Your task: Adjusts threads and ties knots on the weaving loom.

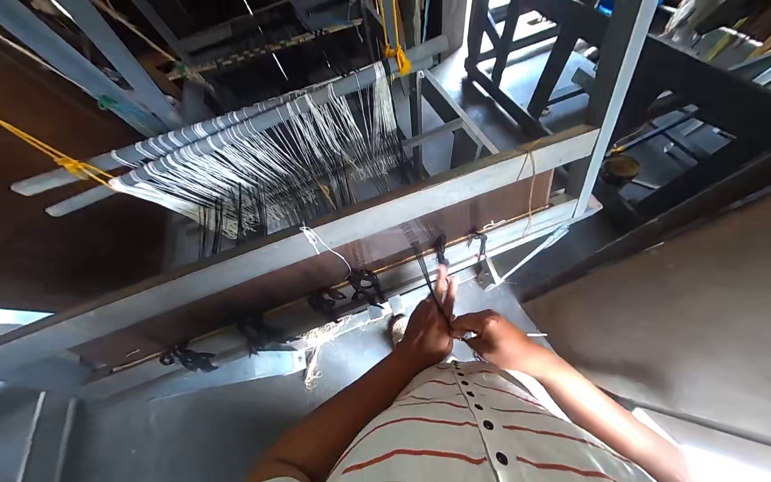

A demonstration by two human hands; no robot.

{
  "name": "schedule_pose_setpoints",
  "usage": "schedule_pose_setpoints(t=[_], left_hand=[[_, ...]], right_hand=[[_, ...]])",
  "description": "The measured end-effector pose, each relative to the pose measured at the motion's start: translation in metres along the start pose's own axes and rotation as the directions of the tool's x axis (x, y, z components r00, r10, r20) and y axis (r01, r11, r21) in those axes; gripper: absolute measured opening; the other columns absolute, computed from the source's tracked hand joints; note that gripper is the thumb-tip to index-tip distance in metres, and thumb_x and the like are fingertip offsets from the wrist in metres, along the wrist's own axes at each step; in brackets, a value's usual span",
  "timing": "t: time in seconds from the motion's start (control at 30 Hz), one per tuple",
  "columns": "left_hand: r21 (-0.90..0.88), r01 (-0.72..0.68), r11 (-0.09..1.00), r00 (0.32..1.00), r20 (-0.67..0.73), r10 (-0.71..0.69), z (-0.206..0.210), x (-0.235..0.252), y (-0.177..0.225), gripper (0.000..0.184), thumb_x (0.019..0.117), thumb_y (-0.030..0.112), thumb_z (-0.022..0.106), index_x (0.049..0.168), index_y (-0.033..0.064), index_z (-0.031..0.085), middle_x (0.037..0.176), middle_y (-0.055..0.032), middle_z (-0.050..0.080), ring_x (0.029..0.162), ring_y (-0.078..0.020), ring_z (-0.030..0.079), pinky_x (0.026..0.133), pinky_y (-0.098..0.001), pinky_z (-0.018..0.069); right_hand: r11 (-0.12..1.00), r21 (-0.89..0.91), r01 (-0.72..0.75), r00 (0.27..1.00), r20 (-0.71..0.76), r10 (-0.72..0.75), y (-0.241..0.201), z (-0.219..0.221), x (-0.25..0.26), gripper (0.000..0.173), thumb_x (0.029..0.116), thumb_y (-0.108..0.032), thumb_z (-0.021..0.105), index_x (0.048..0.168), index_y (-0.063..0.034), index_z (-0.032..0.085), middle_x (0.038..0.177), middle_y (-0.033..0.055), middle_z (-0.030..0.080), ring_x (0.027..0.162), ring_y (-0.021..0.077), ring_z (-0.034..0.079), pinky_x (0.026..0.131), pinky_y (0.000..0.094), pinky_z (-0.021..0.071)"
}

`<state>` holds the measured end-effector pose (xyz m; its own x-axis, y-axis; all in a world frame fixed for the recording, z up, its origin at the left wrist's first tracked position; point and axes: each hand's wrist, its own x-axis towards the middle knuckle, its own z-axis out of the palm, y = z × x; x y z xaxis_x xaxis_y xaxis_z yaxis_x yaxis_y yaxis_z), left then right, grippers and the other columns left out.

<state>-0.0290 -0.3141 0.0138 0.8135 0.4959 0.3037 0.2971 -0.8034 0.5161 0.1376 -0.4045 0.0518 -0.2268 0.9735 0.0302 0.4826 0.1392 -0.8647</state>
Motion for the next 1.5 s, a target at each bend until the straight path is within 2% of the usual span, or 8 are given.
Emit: schedule_pose_setpoints(t=[0.13, 0.23, 0.4, 0.53, 0.63, 0.8, 1.13, 1.5], left_hand=[[0.207, 0.404, 0.891, 0.913, -0.024, -0.408, -0.008, -0.002, 0.016, 0.092, 0.0846, 0.024, 0.067, 0.152, -0.0210, 0.023, 0.160, -0.0416, 0.019, 0.112, -0.0416, 0.067, 0.083, -0.0437, 0.0570], [0.280, 0.586, 0.761, 0.745, 0.182, -0.641, -0.033, 0.012, 0.031, 0.091, 0.0937, 0.030, 0.063, 0.157, -0.0147, 0.016, 0.147, -0.0339, 0.048, 0.117, -0.0423, 0.064, 0.095, -0.0513, 0.0520], [0.474, 0.582, 0.661, 0.553, 0.365, -0.749, -0.055, 0.057, 0.025, 0.056, 0.1046, 0.024, 0.046, 0.154, -0.0014, 0.038, 0.141, -0.0227, 0.057, 0.117, -0.0378, 0.065, 0.096, -0.0549, 0.0510], [0.370, 0.474, 0.799, 0.649, 0.467, -0.601, -0.064, 0.058, 0.005, 0.038, 0.1074, 0.023, 0.045, 0.135, 0.0035, 0.061, 0.135, -0.0189, 0.062, 0.122, -0.0372, 0.062, 0.100, -0.0580, 0.0477], [-0.068, 0.485, 0.872, 0.798, 0.441, -0.410, -0.059, 0.032, -0.021, 0.033, 0.1054, 0.017, 0.047, 0.129, 0.0042, 0.066, 0.136, -0.0138, 0.063, 0.111, -0.0225, 0.066, 0.096, -0.0406, 0.0522], [-0.773, 0.602, 0.201, 0.763, 0.483, -0.430, -0.053, 0.012, -0.035, 0.040, 0.0991, 0.003, 0.040, 0.134, 0.0034, 0.060, 0.134, -0.0028, 0.061, 0.086, -0.0048, 0.061, 0.074, -0.0241, 0.0521], [-0.885, 0.410, -0.220, 0.774, 0.465, -0.430, -0.025, 0.010, -0.042, 0.050, 0.0978, 0.017, 0.037, 0.143, 0.0077, 0.055, 0.154, -0.0070, 0.048, 0.136, -0.0239, 0.049, 0.107, -0.0478, 0.0451], [-0.904, 0.299, -0.306, 0.809, 0.410, -0.421, -0.011, 0.013, -0.019, 0.049, 0.1013, 0.013, 0.033, 0.147, 0.0086, 0.050, 0.147, -0.0037, 0.053, 0.133, -0.0170, 0.052, 0.105, -0.0436, 0.0470]], right_hand=[[0.999, 0.019, 0.038, 0.999, 0.003, -0.038, -0.005, -0.014, 0.008, 0.019, 0.0973, -0.005, 0.058, 0.103, 0.0040, 0.074, 0.096, 0.0169, 0.074, 0.091, 0.0244, 0.071, 0.087, 0.0419, 0.0554], [0.999, 0.029, 0.030, 0.999, 0.015, -0.030, -0.006, -0.008, 0.022, 0.019, 0.0955, -0.003, 0.057, 0.102, 0.0060, 0.072, 0.096, 0.0199, 0.073, 0.092, 0.0296, 0.071, 0.087, 0.0486, 0.0547], [0.869, 0.444, -0.217, 0.919, -0.206, 0.335, 0.001, -0.005, 0.058, 0.020, 0.1009, -0.005, 0.051, 0.104, 0.0059, 0.068, 0.078, 0.0012, 0.060, 0.064, 0.0020, 0.049, 0.063, 0.0212, 0.0440], [0.737, 0.614, -0.283, 0.809, -0.260, 0.527, 0.033, -0.002, 0.075, 0.016, 0.1022, -0.003, 0.052, 0.101, 0.0040, 0.067, 0.065, -0.0029, 0.051, 0.052, 0.0019, 0.042, 0.051, 0.0197, 0.0362], [0.766, 0.555, -0.325, 0.828, -0.224, 0.513, 0.047, 0.006, 0.070, 0.016, 0.1013, -0.004, 0.054, 0.101, 0.0048, 0.068, 0.070, -0.0005, 0.056, 0.057, 0.0024, 0.046, 0.055, 0.0209, 0.0409], [0.819, 0.517, -0.248, 0.920, -0.139, 0.367, 0.051, 0.037, 0.057, 0.019, 0.1006, -0.011, 0.053, 0.098, 0.0010, 0.068, 0.068, -0.0074, 0.052, 0.059, -0.0015, 0.045, 0.059, 0.0193, 0.0419], [0.929, 0.367, 0.045, 0.817, -0.549, 0.177, 0.058, 0.052, 0.061, 0.021, 0.0979, -0.003, 0.056, 0.111, 0.0079, 0.069, 0.104, 0.0116, 0.071, 0.087, 0.0010, 0.064, 0.081, 0.0174, 0.0528], [0.904, 0.416, 0.099, 0.707, -0.669, 0.230, 0.051, 0.063, 0.075, 0.011, 0.0886, -0.001, 0.071, 0.095, 0.0066, 0.068, 0.090, 0.0059, 0.071, 0.080, -0.0003, 0.066, 0.075, 0.0163, 0.0563]])
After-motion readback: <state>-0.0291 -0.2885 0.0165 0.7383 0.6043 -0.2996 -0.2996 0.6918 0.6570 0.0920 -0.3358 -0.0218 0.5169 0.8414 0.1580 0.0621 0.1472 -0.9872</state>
